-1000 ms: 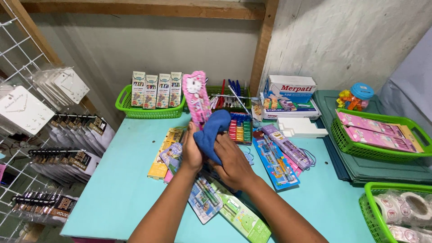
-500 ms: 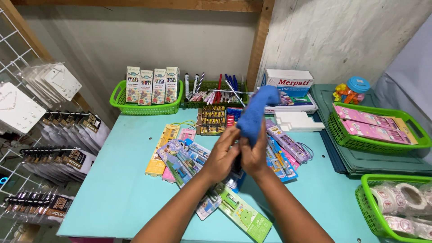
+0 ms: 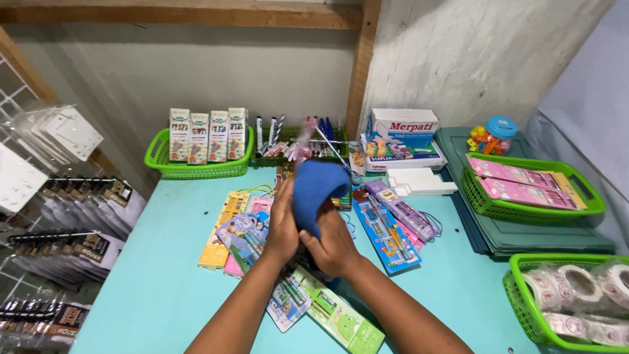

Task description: The person is wiping down and organizing various stationery items, including pencil cases and pens, before hanging them on a display grid.

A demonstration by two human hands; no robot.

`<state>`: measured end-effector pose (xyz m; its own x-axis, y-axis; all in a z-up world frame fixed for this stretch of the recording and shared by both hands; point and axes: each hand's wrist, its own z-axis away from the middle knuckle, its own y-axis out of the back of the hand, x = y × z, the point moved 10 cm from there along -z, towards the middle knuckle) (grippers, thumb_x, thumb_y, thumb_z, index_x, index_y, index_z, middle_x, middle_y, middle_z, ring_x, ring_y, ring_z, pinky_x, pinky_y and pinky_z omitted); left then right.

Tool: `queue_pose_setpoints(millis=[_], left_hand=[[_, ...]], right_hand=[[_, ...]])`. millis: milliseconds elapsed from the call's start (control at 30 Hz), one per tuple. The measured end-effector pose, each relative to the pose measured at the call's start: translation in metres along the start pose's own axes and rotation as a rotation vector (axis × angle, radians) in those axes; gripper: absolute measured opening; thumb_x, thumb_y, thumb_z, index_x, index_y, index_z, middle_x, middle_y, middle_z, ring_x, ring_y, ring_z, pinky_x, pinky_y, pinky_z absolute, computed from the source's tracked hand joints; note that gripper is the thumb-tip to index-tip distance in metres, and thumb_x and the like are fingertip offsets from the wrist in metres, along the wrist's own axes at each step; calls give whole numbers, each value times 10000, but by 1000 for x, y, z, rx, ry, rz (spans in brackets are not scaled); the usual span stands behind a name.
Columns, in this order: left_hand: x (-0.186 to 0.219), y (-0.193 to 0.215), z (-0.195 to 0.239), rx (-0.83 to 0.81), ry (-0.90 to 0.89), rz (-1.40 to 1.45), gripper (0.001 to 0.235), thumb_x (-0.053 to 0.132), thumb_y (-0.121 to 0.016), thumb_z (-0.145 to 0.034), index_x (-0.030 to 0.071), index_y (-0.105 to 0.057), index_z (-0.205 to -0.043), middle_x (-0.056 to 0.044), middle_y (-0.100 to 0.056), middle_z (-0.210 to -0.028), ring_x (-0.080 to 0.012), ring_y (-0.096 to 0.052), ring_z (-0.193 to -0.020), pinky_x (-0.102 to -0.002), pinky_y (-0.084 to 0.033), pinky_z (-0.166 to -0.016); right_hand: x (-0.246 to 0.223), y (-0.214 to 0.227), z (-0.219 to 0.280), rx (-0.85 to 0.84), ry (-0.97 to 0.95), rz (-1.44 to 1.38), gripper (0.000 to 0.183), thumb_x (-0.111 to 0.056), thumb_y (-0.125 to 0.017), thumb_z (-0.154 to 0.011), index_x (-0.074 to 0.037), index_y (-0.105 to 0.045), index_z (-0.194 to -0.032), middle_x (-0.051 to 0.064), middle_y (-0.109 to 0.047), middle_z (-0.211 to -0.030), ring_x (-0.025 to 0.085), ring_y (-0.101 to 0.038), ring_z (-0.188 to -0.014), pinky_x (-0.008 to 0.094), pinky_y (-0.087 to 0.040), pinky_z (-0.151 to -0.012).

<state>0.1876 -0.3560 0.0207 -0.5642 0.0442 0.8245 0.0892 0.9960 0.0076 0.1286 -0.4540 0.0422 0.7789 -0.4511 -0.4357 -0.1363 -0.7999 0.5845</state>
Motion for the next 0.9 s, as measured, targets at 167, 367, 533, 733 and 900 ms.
queue_pose_setpoints(millis=[167, 367, 533, 733, 900], left_hand=[[58, -38, 10, -190, -108, -229, 501, 289, -390, -1094, 54, -494, -1524, -177, -529, -1515, -321, -510, -1415, -411, -361, -1193], [43, -51, 21, -259, -159, -207, 489, 286, -423, -1094, 27, -516, -1497, -201, -546, -1502, -326, -516, -1406, -409, -367, -1184], [-30, -3, 8, 19, 76, 60, 502, 346, -369, -1127, -43, -549, -1387, -189, -588, -1371, -276, -546, -1286, -380, -407, -1110], [-57, 73, 7, 511, 157, 194, 406, 347, -417, -1179, -34, -560, -1176, -37, -531, -1042, -125, -490, -992, -291, -427, -917], [6, 68, 6, 593, -22, 100, 351, 203, -491, -1103, 24, -458, -1404, 6, -547, -973, -69, -488, -867, -243, -426, -792]], right_hand=[[46, 32, 18, 287, -70, -216, 594, -349, -479, -1068, 67, -401, -1484, 282, -426, -1531, 418, -442, -1418, 486, -321, -1198], [63, 51, 27, 443, -195, -263, 486, -356, -454, -1083, 33, -520, -1366, 195, -610, -1286, 312, -595, -1192, 438, -449, -1093], [11, 28, -1, 241, -51, -49, 439, -246, -508, -1048, 57, -543, -1364, 291, -569, -1383, 437, -537, -1286, 512, -391, -1108], [3, -13, -6, -121, -187, 46, 473, -173, -686, -865, -4, -568, -1291, 261, -598, -1212, 461, -560, -1138, 514, -449, -962], [14, 9, -11, 176, -336, -296, 359, -121, -748, -864, -24, -619, -1184, 167, -715, -1028, 349, -720, -937, 405, -546, -845]])
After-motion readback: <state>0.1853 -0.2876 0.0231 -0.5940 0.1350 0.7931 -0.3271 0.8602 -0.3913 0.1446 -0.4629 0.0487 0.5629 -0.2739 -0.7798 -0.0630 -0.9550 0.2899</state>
